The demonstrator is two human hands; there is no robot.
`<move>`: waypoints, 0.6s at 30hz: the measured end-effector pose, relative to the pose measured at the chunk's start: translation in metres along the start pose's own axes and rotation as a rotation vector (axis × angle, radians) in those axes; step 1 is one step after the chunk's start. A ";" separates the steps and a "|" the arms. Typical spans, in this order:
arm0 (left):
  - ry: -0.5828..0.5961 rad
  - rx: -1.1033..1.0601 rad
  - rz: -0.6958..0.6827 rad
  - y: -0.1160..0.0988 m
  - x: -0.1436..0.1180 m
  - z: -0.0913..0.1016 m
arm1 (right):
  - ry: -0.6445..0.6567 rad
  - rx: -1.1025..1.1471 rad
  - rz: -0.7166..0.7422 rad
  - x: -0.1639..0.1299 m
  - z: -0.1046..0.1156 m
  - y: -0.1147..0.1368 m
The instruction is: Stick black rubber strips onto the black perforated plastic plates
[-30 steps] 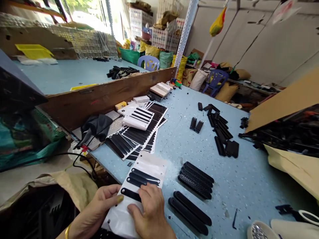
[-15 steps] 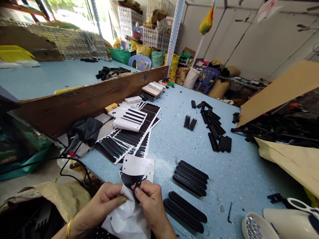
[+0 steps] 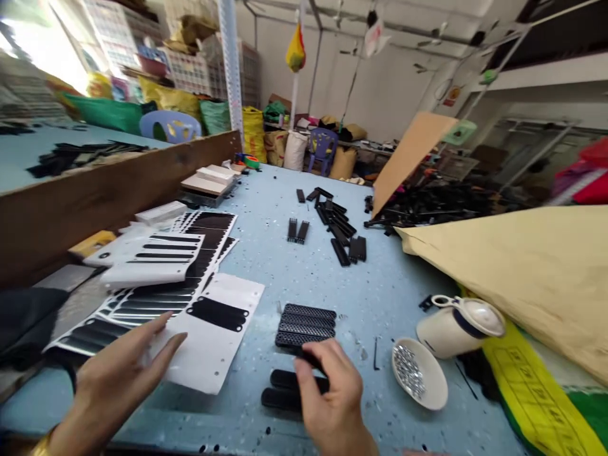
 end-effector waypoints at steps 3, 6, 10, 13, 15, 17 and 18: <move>0.000 -0.029 -0.276 -0.049 -0.022 -0.007 | 0.157 -0.110 0.127 -0.023 -0.015 0.011; 0.129 0.065 -0.357 -0.066 -0.036 -0.037 | 0.080 -0.175 0.197 -0.040 -0.024 0.015; 0.387 0.168 -0.416 -0.046 -0.049 -0.075 | -0.019 -0.220 0.260 -0.056 -0.020 0.012; 0.598 0.231 -0.481 -0.017 -0.054 -0.082 | 0.067 -0.233 0.299 -0.065 -0.009 0.009; 0.654 0.284 -0.492 0.003 -0.044 -0.074 | 0.138 -0.246 0.300 -0.070 -0.001 0.006; 0.623 0.324 -0.466 0.014 -0.028 -0.061 | 0.172 -0.249 0.284 -0.073 0.005 0.004; 0.593 0.316 -0.430 0.014 -0.022 -0.054 | 0.174 -0.246 0.273 -0.074 0.006 0.004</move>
Point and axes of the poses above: each hand's wrist, its own x-axis towards the middle knuckle, its own z-axis out of the back of the hand, y = z × x, the point moved 7 cm from there along x, towards the middle knuckle, and after that the axes turned 12 degrees about z, right-handed, at the moved point
